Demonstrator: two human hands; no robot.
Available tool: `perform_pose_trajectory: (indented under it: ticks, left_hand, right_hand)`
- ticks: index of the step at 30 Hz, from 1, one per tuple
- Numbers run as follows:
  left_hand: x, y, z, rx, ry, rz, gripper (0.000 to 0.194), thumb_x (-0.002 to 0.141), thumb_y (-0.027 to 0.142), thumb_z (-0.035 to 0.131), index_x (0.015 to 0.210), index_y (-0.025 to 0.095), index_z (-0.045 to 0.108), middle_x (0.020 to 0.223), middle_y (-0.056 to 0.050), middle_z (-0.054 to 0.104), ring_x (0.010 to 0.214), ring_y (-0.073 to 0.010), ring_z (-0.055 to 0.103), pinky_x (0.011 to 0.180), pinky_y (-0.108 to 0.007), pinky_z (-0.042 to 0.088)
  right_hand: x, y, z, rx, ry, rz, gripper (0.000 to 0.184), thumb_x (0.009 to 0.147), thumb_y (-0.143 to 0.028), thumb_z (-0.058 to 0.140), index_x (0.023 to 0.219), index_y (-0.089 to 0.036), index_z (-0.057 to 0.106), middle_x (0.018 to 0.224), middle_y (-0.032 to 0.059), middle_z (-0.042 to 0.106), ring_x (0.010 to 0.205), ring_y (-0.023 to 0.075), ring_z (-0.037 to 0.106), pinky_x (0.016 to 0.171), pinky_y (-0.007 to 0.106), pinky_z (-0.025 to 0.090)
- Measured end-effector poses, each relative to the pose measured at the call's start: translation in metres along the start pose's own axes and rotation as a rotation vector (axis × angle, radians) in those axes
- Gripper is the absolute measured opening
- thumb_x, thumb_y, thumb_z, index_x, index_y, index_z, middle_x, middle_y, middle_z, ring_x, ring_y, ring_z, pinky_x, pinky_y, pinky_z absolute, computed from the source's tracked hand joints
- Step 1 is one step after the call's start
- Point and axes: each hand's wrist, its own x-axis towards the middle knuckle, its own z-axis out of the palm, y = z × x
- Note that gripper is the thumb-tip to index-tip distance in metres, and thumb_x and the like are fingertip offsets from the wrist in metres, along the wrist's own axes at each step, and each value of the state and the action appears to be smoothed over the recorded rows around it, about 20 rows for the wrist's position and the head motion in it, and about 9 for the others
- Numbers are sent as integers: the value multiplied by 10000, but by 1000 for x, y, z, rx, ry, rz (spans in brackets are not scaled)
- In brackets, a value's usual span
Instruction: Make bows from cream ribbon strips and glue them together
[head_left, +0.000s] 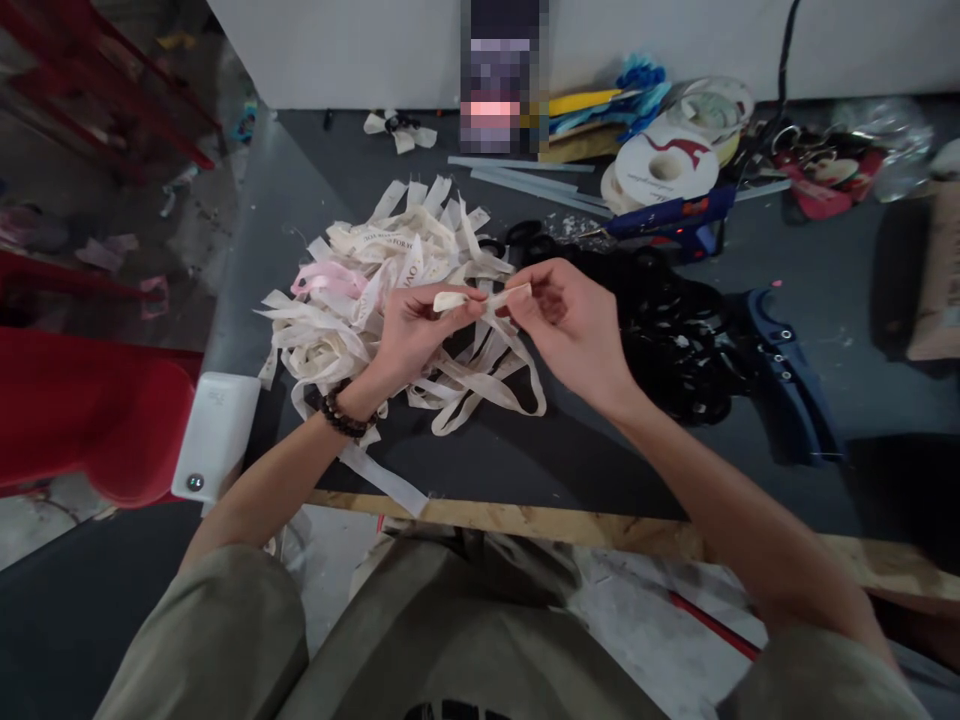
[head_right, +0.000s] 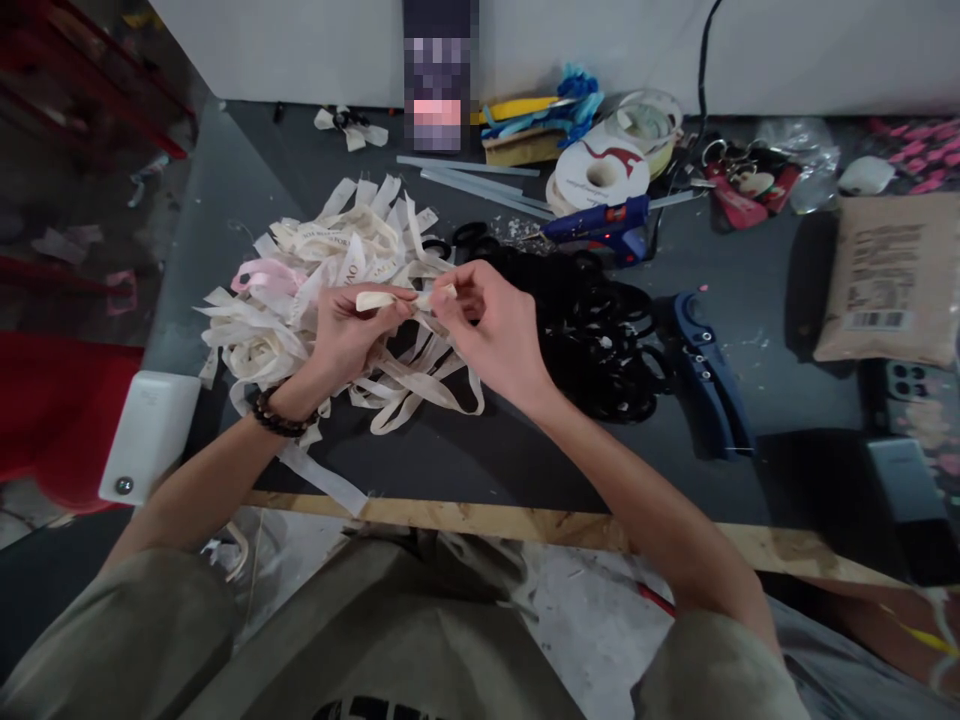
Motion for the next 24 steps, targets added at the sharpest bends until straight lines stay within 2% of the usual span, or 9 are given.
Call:
perform_pose_trajectory:
  ticks: [2,4,9,15,20,22,24]
  left_hand:
    - [1,-2,0,-2,38,39,476,739,715,1048,824,265,919,819,-39,846,737,-156,739,662,-283,607]
    - [2,-4,0,-6,60,55,495,743,728,1042,861,262,920,851,-40,855,762,-158,759,691,-284,626]
    - [1,-7,-2,-5,38,16,521,744,716,1046,927,247,912,847,-30,846,693,-130,712,635,-264,582]
    - [1,-1,-1,-25,-68,-8,503,730,715,1056,856,254,898,819,-39,829,799,-196,771,710,-311,624]
    - [2,-5,0,20,-19,-34,613,767,849,955,818,244,876,788,-28,806,733,-161,701,682,-296,587]
    - [2,-6,0,12,-33,-37,637,759,873,944,811,242,869,791,-29,806,722,-155,690,678,-292,585]
    - [2,-6,-1,-9,-54,-47,631,755,864,954,807,242,863,741,-21,772,681,-148,670,634,-285,561]
  right_hand:
    - [-4,2,8,11,-18,-16,684,871,-911,823,1125,-279,758,1053,48,879,933,243,843,843,384,705]
    - [-8,6,17,11,-34,-21,708,837,-910,854,1130,-274,754,1079,50,880,960,249,846,868,392,707]
    - [-14,12,26,35,43,11,571,967,-831,776,1032,-264,768,1009,39,861,895,219,809,759,347,665]
    - [-14,3,22,20,127,-14,423,990,-692,833,974,-269,816,865,4,821,727,170,725,673,313,582]
    - [-16,0,21,-41,151,-37,348,1004,-622,835,975,-275,824,828,-13,798,664,147,662,627,293,538]
    - [-16,2,22,-41,137,-31,334,989,-611,849,996,-278,829,819,-18,794,654,148,657,621,295,547]
    - [-16,4,23,2,140,-17,341,973,-620,860,1000,-282,822,862,-6,816,709,171,719,669,317,608]
